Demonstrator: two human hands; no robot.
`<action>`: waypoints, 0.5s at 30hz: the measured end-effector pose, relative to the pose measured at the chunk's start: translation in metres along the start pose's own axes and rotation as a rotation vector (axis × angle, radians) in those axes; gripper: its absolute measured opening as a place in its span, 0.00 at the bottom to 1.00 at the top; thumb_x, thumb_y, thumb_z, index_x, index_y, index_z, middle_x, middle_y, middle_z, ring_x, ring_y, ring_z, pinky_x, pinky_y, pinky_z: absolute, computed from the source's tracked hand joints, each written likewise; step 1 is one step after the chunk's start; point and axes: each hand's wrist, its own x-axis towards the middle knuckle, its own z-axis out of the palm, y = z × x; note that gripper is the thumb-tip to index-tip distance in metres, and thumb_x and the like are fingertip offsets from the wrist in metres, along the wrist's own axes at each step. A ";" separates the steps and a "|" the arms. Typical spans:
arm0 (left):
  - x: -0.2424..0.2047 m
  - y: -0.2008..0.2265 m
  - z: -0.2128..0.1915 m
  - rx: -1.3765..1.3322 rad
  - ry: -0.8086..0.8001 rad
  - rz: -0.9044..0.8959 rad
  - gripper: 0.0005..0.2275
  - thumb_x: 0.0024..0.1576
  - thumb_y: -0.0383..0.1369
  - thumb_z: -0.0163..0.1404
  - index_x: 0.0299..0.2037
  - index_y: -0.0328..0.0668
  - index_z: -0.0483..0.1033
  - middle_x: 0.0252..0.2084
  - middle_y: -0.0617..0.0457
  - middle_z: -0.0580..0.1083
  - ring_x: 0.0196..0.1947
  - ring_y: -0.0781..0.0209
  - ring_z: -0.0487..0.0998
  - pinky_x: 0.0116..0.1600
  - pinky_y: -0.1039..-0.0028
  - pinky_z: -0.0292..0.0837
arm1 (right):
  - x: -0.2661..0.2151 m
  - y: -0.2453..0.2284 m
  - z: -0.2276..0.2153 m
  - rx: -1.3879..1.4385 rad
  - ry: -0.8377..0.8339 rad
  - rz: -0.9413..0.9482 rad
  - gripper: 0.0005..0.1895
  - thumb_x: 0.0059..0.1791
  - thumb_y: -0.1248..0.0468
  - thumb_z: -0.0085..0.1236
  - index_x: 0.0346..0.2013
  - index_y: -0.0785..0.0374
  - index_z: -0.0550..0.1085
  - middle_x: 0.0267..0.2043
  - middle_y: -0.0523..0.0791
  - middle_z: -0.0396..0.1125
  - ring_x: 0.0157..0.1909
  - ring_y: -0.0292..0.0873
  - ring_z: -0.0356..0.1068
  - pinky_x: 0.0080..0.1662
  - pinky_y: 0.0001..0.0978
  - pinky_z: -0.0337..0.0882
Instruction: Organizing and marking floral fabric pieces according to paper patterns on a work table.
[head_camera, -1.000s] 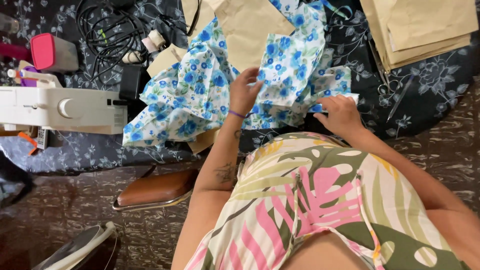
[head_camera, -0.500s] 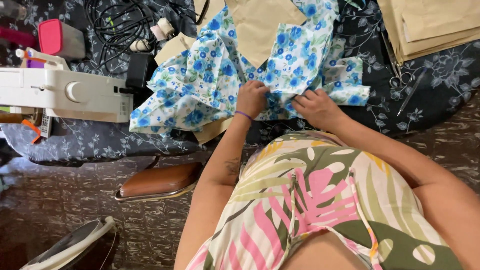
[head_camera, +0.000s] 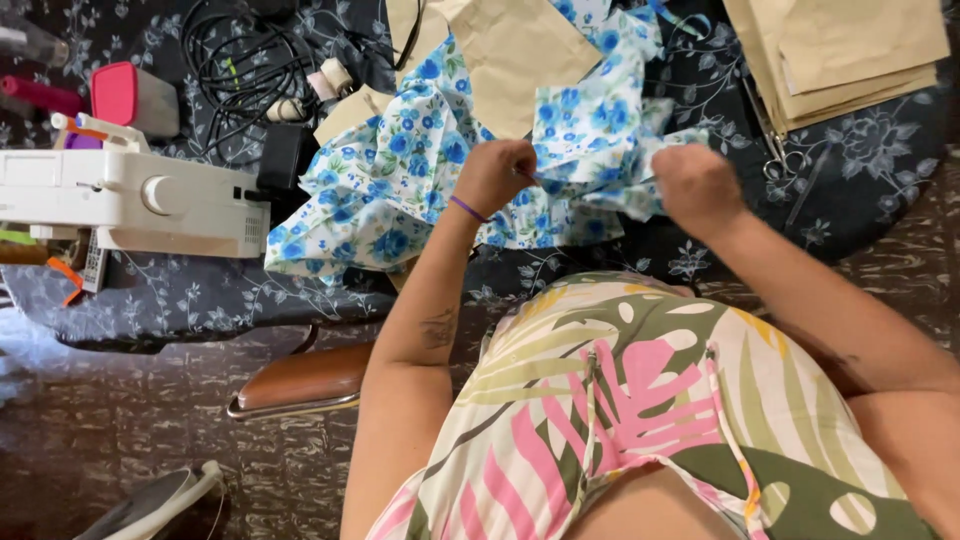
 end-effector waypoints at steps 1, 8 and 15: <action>0.005 0.006 -0.013 0.000 0.003 0.007 0.13 0.43 0.35 0.70 0.30 0.58 0.76 0.29 0.60 0.79 0.35 0.46 0.84 0.40 0.52 0.80 | 0.011 0.007 -0.020 -0.007 0.004 0.001 0.10 0.48 0.69 0.55 0.37 0.47 0.75 0.35 0.41 0.67 0.35 0.47 0.70 0.39 0.41 0.71; 0.027 0.103 -0.146 0.045 0.089 0.383 0.12 0.53 0.18 0.55 0.32 0.53 0.84 0.48 0.56 0.83 0.33 0.57 0.81 0.25 0.69 0.74 | 0.118 0.020 -0.209 0.240 -0.269 0.046 0.10 0.49 0.77 0.70 0.42 0.62 0.86 0.51 0.49 0.81 0.48 0.51 0.81 0.49 0.44 0.87; 0.039 0.160 -0.190 0.169 -0.195 0.415 0.31 0.50 0.15 0.48 0.63 0.54 0.81 0.61 0.47 0.79 0.41 0.51 0.85 0.26 0.70 0.79 | 0.134 0.043 -0.241 0.253 -0.709 0.232 0.14 0.51 0.68 0.59 0.48 0.57 0.88 0.60 0.40 0.78 0.57 0.47 0.76 0.59 0.49 0.75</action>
